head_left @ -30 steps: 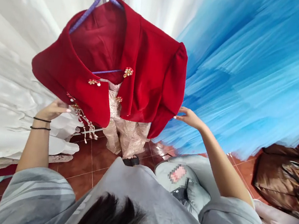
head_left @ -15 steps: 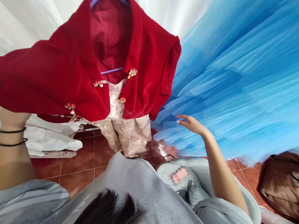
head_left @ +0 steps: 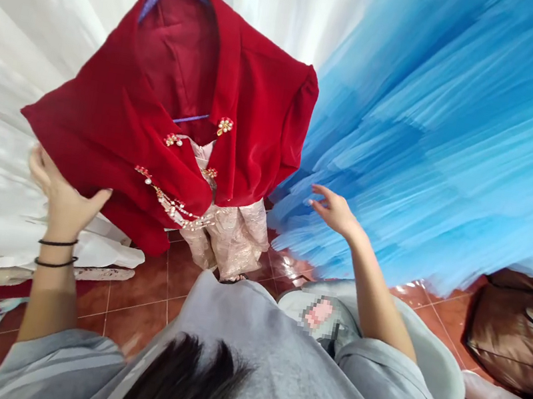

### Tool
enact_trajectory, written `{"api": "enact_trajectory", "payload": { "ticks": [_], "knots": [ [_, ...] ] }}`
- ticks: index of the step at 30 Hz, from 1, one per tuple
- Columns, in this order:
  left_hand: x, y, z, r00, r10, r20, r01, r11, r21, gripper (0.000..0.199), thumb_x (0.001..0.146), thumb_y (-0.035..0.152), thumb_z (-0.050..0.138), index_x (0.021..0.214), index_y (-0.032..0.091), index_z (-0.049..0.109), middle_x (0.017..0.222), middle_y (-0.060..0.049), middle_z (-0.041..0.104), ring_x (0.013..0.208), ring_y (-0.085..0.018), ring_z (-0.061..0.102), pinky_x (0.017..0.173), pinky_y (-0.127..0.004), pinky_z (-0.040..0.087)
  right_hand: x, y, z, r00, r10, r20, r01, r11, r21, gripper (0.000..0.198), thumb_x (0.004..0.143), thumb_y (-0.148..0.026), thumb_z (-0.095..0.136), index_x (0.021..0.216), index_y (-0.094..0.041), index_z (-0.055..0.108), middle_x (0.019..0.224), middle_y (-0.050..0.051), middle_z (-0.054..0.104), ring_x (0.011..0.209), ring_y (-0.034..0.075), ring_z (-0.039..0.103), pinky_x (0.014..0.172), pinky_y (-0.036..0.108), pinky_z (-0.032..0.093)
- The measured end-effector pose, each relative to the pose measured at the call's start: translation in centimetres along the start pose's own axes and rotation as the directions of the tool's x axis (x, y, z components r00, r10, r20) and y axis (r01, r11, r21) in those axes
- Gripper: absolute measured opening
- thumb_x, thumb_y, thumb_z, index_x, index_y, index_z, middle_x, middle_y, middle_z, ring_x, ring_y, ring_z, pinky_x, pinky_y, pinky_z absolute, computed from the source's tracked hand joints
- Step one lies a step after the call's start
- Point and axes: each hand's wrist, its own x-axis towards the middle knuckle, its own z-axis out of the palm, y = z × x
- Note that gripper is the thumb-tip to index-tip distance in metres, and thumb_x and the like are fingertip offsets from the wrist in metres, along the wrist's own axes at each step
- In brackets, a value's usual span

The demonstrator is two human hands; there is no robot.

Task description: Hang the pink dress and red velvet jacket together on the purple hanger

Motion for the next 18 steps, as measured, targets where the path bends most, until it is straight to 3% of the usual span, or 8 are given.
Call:
{"api": "enact_trajectory", "payload": {
  "ticks": [3,5,8,11,14,18],
  "knots": [
    [-1.1,5.3,2.3,0.933,0.111,-0.343,-0.121,0.993,-0.009,0.1,0.072,0.054,0.06,0.153,0.017,0.015,0.157,-0.021,0.02,0.149,-0.035,0.02,0.121,-0.053,0.024,0.8,-5.1,0.6,0.949,-0.099,-0.3,0.128,0.989,0.077,0.061,0.093,-0.044,0.05,0.149,-0.02,0.04,0.139,0.016,0.059,0.099,0.025,0.068,0.083,0.041,0.06],
    [-1.0,9.0,3.2,0.894,0.103,-0.437,-0.116,0.993,-0.005,0.086,0.074,0.049,0.062,0.147,0.021,0.026,0.15,-0.022,0.028,0.145,-0.037,0.027,0.117,-0.055,0.03,1.7,-8.6,0.9,0.88,-0.163,-0.447,0.213,0.975,0.063,0.062,0.097,-0.048,0.043,0.153,-0.024,0.032,0.14,0.015,0.056,0.103,0.026,0.065,0.081,0.041,0.061],
    [0.2,13.5,3.6,0.924,0.024,-0.382,-0.045,0.998,-0.045,0.07,0.077,0.043,0.065,0.139,0.023,0.036,0.139,-0.021,0.041,0.136,-0.04,0.039,0.113,-0.06,0.031,3.0,-13.2,0.9,0.757,-0.294,-0.583,0.342,0.939,-0.03,0.061,0.1,-0.05,0.037,0.154,-0.025,0.024,0.137,0.015,0.053,0.11,0.027,0.061,0.084,0.045,0.059],
    [1.7,16.2,3.7,0.959,-0.028,-0.28,-0.003,0.994,-0.11,0.059,0.083,0.044,0.062,0.134,0.02,0.041,0.126,-0.019,0.053,0.124,-0.037,0.052,0.107,-0.056,0.041,3.7,-16.7,0.9,0.659,-0.402,-0.636,0.441,0.891,-0.106,0.059,0.101,-0.05,0.035,0.152,-0.024,0.024,0.13,0.015,0.052,0.114,0.028,0.058,0.087,0.048,0.057],
    [2.8,18.0,4.3,0.966,-0.108,-0.236,0.08,0.989,-0.126,0.057,0.082,0.047,0.063,0.127,0.018,0.046,0.122,-0.019,0.057,0.12,-0.037,0.056,0.1,-0.05,0.048,3.9,-19.8,1.8,0.67,-0.449,-0.591,0.474,0.872,-0.124,0.052,0.102,-0.05,0.032,0.147,-0.024,0.029,0.122,0.013,0.055,0.11,0.027,0.06,0.089,0.047,0.056],
    [4.7,19.2,5.7,0.969,-0.224,-0.107,0.215,0.972,-0.091,0.046,0.085,0.044,0.059,0.121,0.017,0.05,0.123,-0.02,0.06,0.114,-0.038,0.062,0.09,-0.044,0.052,5.2,-23.2,4.6,0.787,-0.389,-0.479,0.365,0.919,-0.147,0.053,0.102,-0.047,0.03,0.146,-0.019,0.027,0.117,0.017,0.058,0.103,0.032,0.064,0.084,0.048,0.056]
  ]
}}
